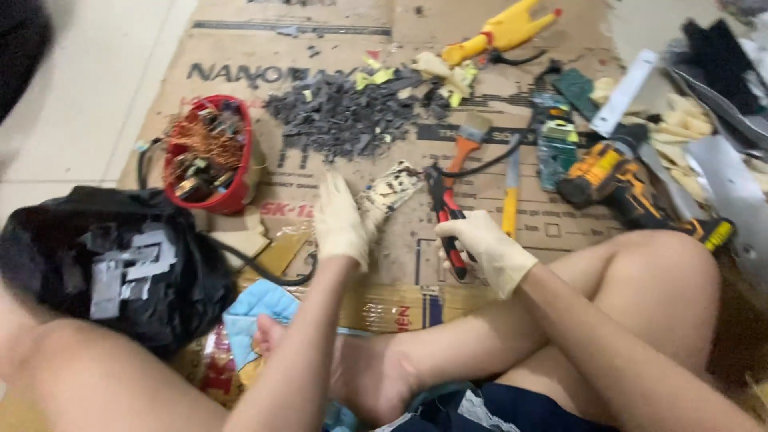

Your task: The person sits on the floor and uses pliers and a utility knife to remove components from a circuit board. They scrape and pry at the board, separating parts and placing them into a red container.

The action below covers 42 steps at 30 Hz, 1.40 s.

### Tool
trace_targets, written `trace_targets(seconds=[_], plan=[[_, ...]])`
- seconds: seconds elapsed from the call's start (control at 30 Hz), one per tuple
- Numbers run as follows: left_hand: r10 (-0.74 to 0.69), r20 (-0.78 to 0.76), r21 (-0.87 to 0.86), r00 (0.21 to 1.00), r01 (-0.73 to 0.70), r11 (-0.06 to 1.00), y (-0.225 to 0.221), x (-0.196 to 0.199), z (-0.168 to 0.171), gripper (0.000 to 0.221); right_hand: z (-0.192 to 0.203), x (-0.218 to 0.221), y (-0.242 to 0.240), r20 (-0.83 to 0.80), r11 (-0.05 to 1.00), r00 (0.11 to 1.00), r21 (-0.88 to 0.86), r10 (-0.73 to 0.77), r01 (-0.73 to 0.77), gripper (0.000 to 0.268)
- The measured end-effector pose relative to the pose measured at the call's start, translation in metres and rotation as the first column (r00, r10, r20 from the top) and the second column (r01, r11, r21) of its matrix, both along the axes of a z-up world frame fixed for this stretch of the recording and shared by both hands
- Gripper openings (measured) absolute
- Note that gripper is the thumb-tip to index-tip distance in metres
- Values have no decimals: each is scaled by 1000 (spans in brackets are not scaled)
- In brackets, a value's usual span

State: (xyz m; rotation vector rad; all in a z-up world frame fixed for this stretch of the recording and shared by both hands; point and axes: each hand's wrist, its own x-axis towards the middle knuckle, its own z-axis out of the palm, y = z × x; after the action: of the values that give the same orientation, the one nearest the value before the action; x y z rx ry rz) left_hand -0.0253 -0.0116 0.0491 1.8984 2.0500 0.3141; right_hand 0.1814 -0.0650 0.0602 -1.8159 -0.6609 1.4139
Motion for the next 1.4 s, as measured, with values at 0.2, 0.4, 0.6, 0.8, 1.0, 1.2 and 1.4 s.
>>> trace_targets(seconds=[0.2,0.4,0.6,0.8,1.0,1.2,1.4], plan=[[-17,-161,-32,987,12,999,-9,-3,-31,97,-53,-9,57,332,996,942,57,48,-71,7],[-74,-158,-106,985,57,993,-7,-6,-28,101,-42,-16,67,360,999,932,38,-31,19,17],[-72,-154,-154,985,48,987,0,-3,-29,105,-1,-37,50,445,983,892,185,-78,-7,26],[-91,-186,-165,978,61,984,7,-7,-56,107,14,-26,68,723,974,669,-27,174,-225,27],[-102,-182,-131,978,79,988,7,-9,-44,99,-27,-27,54,689,972,713,50,133,-230,22],[-111,-182,-161,977,82,984,5,-7,-40,100,-2,-27,40,609,979,788,95,85,-178,23],[-75,-182,-135,980,51,990,2,-8,-22,87,2,-19,51,669,931,655,-173,351,-323,23]])
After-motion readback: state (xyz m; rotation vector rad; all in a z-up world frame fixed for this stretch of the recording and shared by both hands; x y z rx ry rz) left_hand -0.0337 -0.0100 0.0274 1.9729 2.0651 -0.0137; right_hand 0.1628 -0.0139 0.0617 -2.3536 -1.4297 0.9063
